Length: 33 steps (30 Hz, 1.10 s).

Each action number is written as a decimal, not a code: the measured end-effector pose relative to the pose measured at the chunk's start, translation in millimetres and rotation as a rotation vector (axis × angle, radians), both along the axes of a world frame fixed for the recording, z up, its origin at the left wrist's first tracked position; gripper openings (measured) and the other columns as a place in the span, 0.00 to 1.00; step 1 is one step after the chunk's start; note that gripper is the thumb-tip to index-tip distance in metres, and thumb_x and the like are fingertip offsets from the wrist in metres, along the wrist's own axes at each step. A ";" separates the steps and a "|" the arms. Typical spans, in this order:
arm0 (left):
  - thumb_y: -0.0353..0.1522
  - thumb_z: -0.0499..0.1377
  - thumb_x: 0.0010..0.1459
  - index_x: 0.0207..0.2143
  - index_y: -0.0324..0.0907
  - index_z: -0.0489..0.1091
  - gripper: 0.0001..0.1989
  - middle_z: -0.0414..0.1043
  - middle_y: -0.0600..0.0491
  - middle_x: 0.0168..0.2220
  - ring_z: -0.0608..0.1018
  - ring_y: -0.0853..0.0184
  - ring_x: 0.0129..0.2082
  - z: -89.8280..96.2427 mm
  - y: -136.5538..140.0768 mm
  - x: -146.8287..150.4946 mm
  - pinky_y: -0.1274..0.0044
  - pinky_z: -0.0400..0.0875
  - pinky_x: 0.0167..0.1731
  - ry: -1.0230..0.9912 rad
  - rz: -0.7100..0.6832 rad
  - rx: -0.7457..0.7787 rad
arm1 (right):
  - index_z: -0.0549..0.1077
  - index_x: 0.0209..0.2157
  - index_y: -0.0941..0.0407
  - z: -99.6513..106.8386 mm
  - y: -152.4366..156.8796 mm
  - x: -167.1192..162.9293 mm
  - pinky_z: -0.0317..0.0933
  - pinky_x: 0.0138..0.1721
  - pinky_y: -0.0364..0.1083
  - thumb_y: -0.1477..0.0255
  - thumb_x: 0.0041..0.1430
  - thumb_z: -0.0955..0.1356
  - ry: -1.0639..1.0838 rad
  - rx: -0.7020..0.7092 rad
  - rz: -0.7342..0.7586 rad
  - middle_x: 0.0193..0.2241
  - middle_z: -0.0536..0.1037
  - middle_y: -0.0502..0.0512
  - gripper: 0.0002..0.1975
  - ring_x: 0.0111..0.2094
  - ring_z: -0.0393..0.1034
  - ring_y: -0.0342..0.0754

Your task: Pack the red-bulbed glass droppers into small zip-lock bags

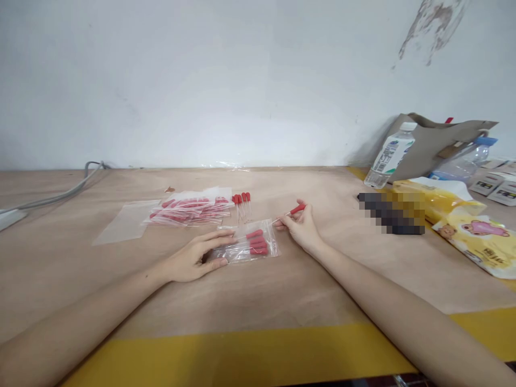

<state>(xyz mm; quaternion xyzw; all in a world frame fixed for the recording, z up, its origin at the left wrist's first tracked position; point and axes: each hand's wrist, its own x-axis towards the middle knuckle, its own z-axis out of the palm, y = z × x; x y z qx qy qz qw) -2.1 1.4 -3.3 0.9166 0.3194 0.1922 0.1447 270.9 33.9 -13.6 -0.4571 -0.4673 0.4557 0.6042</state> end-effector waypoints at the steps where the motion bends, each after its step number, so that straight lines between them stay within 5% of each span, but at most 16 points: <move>1: 0.39 0.53 0.59 0.56 0.46 0.59 0.22 0.56 0.48 0.58 0.63 0.60 0.56 0.3 -0.2 0.0 0.65 0.59 0.54 0.002 0.004 -0.002 | 0.49 0.46 0.53 -0.6 -0.8 -2.1 0.70 0.31 0.47 0.71 0.40 0.71 0.000 -0.001 0.009 0.23 0.73 0.44 0.35 0.24 0.72 0.45; 9: 0.39 0.53 0.59 0.56 0.46 0.59 0.23 0.56 0.48 0.58 0.63 0.59 0.56 0.6 -0.3 -0.1 0.65 0.59 0.54 0.007 0.002 0.000 | 0.51 0.44 0.52 -2.0 -6.3 -0.9 0.70 0.30 0.48 0.71 0.41 0.71 0.046 -0.025 0.040 0.22 0.71 0.42 0.31 0.23 0.72 0.46; 14: 0.39 0.54 0.59 0.56 0.44 0.58 0.23 0.57 0.47 0.58 0.63 0.59 0.56 1.0 -0.5 0.3 0.65 0.60 0.54 0.009 0.008 0.010 | 0.60 0.37 0.53 1.9 -5.7 5.9 0.70 0.36 0.51 0.69 0.54 0.64 0.242 -0.195 0.161 0.22 0.73 0.49 0.09 0.27 0.74 0.48; 18: 0.39 0.54 0.59 0.56 0.45 0.58 0.23 0.57 0.47 0.58 0.63 0.59 0.56 0.6 -0.8 0.4 0.65 0.60 0.54 0.005 0.009 0.005 | 0.66 0.30 0.56 1.0 -3.6 13.2 0.69 0.40 0.47 0.74 0.53 0.64 0.245 -0.294 0.217 0.27 0.75 0.54 0.00 0.30 0.74 0.45; 26: 0.39 0.54 0.59 0.56 0.44 0.59 0.23 0.57 0.47 0.58 0.63 0.59 0.56 1.7 -1.2 1.0 0.65 0.59 0.54 -0.006 0.004 0.001 | 0.66 0.26 0.57 -2.0 -5.7 15.8 0.70 0.33 0.41 0.79 0.46 0.69 0.155 -0.302 0.225 0.25 0.76 0.51 0.08 0.26 0.73 0.41; 33: 0.39 0.54 0.58 0.56 0.44 0.59 0.23 0.57 0.48 0.57 0.63 0.60 0.56 2.0 -1.0 1.0 0.66 0.59 0.55 -0.006 0.011 -0.008 | 0.67 0.27 0.59 -4.5 -4.6 14.0 0.66 0.24 0.35 0.74 0.39 0.74 -0.013 -0.265 0.320 0.22 0.75 0.49 0.14 0.21 0.69 0.36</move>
